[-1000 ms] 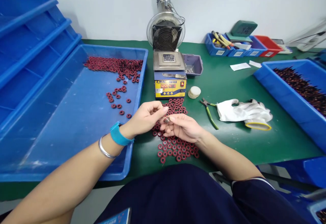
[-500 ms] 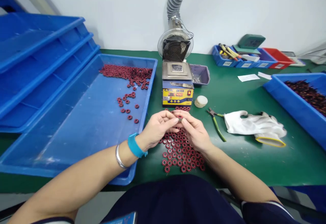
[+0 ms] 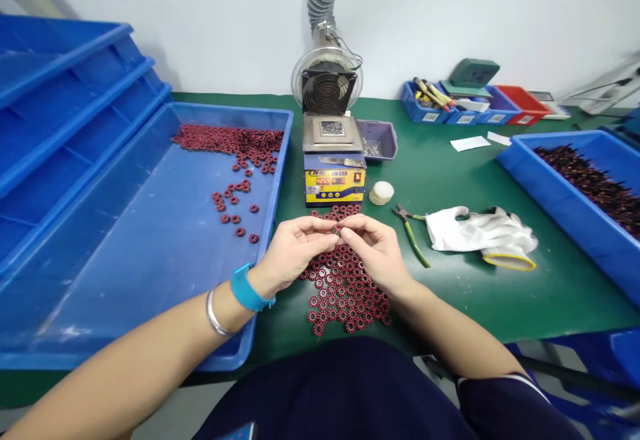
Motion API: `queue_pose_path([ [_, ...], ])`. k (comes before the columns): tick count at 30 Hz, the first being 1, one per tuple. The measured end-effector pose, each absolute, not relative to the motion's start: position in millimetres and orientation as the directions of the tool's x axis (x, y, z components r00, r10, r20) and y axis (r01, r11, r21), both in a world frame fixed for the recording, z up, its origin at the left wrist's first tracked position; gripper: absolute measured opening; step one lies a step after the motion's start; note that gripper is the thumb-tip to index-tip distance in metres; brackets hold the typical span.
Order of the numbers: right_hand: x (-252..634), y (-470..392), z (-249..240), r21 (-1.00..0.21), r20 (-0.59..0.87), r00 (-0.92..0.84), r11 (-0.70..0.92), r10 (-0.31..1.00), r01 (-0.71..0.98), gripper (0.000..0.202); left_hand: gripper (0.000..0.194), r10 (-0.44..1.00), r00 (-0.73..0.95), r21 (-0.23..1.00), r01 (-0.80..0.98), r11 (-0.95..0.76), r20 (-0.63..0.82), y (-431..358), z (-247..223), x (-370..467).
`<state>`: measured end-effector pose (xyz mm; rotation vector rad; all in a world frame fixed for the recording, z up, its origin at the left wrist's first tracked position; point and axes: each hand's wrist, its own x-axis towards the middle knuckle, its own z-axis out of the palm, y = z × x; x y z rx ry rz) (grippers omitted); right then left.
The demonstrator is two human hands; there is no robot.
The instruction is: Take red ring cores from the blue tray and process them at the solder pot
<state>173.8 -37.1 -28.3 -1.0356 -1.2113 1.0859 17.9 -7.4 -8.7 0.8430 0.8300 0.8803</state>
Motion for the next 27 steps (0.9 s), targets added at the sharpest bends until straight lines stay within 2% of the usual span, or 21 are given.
queue_pose_path([
  [5, 175.4, -35.8, -28.7, -0.983, 0.089, 0.031, 0.092, 0.996, -0.156, 0.027, 0.034, 0.885, 0.394, 0.877, -0.296, 0.379, -0.249, -6.3, -11.5, 16.6],
  [16, 177.2, -36.9, -24.9, -0.977, 0.103, 0.005, 0.102, 0.995, -0.186, 0.02, 0.033, 0.881, 0.383, 0.874, -0.279, 0.398, -0.279, -6.4, -5.9, 18.0],
  [27, 175.5, -40.2, -21.3, -0.975, 0.203, 0.056, 0.197, 0.978, 0.1, 0.016, 0.033, 0.9, 0.352, 0.924, -0.186, 0.335, -0.256, -5.4, -10.5, 18.9],
])
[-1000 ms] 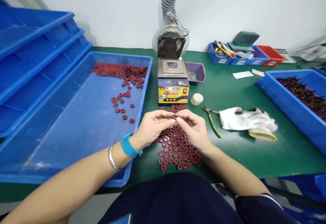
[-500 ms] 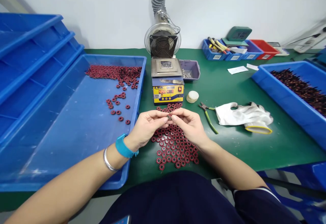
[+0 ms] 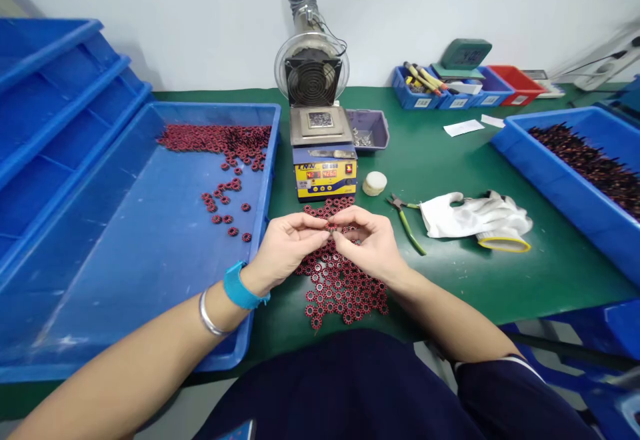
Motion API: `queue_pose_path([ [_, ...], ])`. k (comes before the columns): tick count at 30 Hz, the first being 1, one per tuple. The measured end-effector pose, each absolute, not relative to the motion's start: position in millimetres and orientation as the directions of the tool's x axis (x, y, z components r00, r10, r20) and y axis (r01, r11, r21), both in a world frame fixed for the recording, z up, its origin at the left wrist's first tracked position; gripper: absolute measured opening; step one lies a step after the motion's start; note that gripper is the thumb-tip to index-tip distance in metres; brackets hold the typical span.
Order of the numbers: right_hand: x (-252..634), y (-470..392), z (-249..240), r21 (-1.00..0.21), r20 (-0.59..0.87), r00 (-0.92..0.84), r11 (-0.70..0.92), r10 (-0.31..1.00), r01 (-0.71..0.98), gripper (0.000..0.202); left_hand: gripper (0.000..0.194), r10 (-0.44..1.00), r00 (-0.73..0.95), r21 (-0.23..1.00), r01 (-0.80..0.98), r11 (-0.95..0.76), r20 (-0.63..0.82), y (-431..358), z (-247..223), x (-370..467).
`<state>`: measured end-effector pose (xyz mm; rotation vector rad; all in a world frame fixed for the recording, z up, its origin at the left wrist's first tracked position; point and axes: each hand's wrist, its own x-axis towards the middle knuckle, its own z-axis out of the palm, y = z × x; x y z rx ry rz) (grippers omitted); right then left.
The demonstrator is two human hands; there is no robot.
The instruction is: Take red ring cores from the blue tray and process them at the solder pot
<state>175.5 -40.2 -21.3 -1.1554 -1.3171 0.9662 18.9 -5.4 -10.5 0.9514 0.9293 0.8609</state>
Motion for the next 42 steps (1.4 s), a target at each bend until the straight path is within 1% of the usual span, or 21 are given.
queue_pose_path([
  [5, 173.7, -40.7, -24.0, -0.966, 0.23, 0.053, 0.221, 0.972, 0.137, 0.018, 0.033, 0.892, 0.346, 0.921, -0.148, 0.359, -0.292, -7.3, -7.9, 19.8],
  [8, 173.4, -41.8, -24.3, -0.948, 0.272, 0.039, 0.261, 0.961, 0.18, 0.017, 0.034, 0.888, 0.348, 0.922, -0.133, 0.364, -0.3, -7.9, -6.5, 19.6],
  [12, 173.2, -43.0, -24.1, -0.914, 0.34, 0.02, 0.325, 0.94, 0.242, 0.018, 0.033, 0.884, 0.365, 0.928, -0.116, 0.355, -0.293, -8.5, -6.4, 19.5],
  [14, 173.2, -42.9, -24.2, -0.908, 0.35, 0.016, 0.335, 0.937, 0.251, 0.018, 0.032, 0.887, 0.365, 0.934, -0.108, 0.341, -0.282, -8.7, -6.5, 19.5],
  [16, 173.5, -42.2, -24.3, -0.928, 0.309, 0.024, 0.296, 0.951, 0.224, 0.018, 0.031, 0.891, 0.364, 0.939, -0.1, 0.328, -0.273, -8.6, -6.5, 19.5],
  [20, 174.4, -39.8, -24.1, -0.992, 0.096, 0.04, 0.093, 0.995, 0.081, 0.023, 0.03, 0.888, 0.38, 0.943, -0.104, 0.318, -0.258, -7.7, -6.3, 19.3],
  [24, 175.3, -37.8, -23.1, -0.997, -0.031, 0.047, -0.027, 0.998, -0.075, 0.033, 0.03, 0.893, 0.372, 0.938, -0.134, 0.321, -0.253, -7.0, -6.0, 18.9],
  [27, 176.1, -37.1, -22.5, -0.983, -0.099, 0.0, -0.098, 0.995, -0.158, 0.037, 0.031, 0.9, 0.363, 0.94, -0.141, 0.311, -0.243, -6.3, -7.1, 17.8],
  [30, 176.8, -37.2, -22.4, -0.974, -0.128, -0.019, -0.129, 0.992, -0.188, 0.04, 0.031, 0.905, 0.358, 0.946, -0.135, 0.294, -0.23, -5.6, -9.2, 16.6],
  [42, 177.2, -39.0, -20.1, -0.976, -0.13, -0.032, -0.133, 0.991, -0.17, 0.041, 0.033, 0.889, 0.403, 0.948, -0.128, 0.292, -0.22, -5.8, -7.6, 14.9],
])
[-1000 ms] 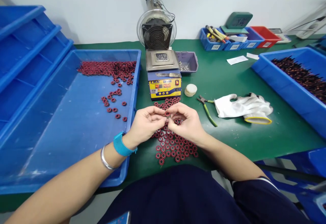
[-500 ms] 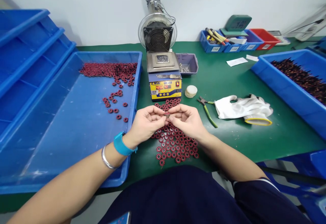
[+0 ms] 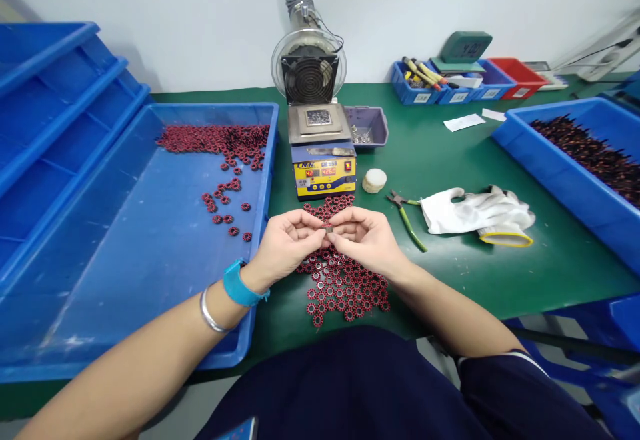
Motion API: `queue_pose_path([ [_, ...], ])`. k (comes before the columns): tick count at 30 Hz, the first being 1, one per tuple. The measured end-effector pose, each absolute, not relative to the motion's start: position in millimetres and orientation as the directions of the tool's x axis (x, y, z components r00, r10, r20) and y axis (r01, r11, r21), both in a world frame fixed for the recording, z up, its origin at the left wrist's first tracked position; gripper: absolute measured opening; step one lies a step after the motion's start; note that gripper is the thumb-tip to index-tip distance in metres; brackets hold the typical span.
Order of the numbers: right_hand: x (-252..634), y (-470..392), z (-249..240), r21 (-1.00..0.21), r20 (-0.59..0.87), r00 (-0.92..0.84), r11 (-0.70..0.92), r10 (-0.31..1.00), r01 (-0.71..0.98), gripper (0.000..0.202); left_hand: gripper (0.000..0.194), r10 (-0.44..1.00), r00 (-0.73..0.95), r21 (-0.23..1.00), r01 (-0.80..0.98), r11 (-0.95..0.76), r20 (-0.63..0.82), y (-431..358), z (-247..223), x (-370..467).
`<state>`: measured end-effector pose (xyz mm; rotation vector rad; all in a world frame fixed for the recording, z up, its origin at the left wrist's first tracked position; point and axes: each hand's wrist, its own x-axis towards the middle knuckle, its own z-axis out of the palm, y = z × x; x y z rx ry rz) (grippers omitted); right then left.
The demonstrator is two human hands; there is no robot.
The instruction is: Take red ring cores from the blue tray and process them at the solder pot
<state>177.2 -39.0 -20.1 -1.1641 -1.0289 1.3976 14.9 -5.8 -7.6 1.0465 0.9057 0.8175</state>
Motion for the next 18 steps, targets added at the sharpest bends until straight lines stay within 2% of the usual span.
queue_pose_path([
  [7, 177.9, -38.5, -18.5, -0.982, -0.119, -0.028, -0.122, 0.992, -0.146, 0.039, 0.034, 0.878, 0.416, 0.942, -0.123, 0.312, -0.237, -5.0, -10.1, 14.2],
  [14, 175.3, -40.8, -20.8, -1.0, -0.023, 0.013, -0.023, 1.0, 0.016, 0.028, 0.032, 0.878, 0.405, 0.951, -0.059, 0.303, -0.254, -7.0, -8.6, 17.2],
  [18, 175.9, -41.2, -21.7, -0.999, -0.005, 0.011, -0.006, 1.0, 0.048, 0.022, 0.03, 0.882, 0.393, 0.955, -0.028, 0.294, -0.26, -7.9, -9.2, 18.0],
])
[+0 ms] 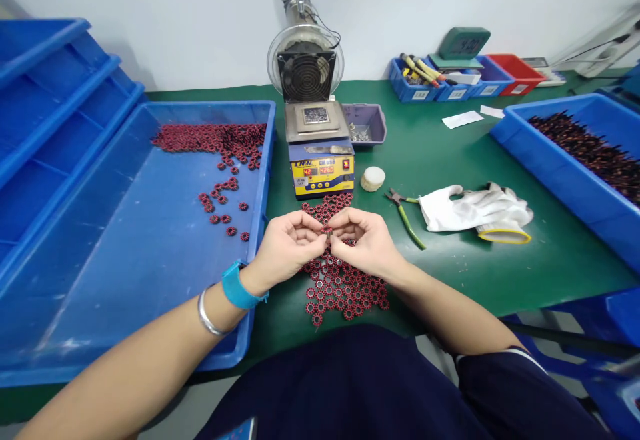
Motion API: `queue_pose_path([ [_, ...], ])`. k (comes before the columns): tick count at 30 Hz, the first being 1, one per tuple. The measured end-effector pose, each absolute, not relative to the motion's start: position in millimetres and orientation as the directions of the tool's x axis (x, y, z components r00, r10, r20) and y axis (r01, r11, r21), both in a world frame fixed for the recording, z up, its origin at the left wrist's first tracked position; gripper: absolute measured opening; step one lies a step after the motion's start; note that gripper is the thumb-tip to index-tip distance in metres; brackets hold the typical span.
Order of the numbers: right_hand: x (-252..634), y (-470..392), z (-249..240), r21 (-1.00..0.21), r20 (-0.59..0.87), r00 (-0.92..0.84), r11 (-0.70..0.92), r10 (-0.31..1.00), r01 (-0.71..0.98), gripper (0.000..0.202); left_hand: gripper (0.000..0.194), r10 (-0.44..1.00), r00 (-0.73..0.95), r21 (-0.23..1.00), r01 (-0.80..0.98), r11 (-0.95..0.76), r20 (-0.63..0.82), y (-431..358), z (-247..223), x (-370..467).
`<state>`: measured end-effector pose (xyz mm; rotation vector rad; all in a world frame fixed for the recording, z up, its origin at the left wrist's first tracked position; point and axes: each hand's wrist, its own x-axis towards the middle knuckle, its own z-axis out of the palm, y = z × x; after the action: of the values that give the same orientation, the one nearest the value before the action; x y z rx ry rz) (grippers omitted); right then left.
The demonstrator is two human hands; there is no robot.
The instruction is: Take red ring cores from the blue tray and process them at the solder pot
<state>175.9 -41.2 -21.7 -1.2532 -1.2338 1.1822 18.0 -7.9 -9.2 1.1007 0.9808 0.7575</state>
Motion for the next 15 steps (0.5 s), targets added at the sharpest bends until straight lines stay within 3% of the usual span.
queue_pose_path([
  [9, 176.7, -41.5, -23.0, -0.997, -0.006, -0.01, -0.005, 1.0, 0.081, 0.02, 0.029, 0.873, 0.411, 0.959, 0.011, 0.283, -0.262, -7.9, -10.1, 17.2],
  [15, 176.7, -39.8, -23.2, -0.999, -0.034, -0.008, -0.034, 0.999, -0.016, 0.025, 0.033, 0.866, 0.418, 0.94, -0.075, 0.334, -0.274, -3.6, -10.9, 14.4],
])
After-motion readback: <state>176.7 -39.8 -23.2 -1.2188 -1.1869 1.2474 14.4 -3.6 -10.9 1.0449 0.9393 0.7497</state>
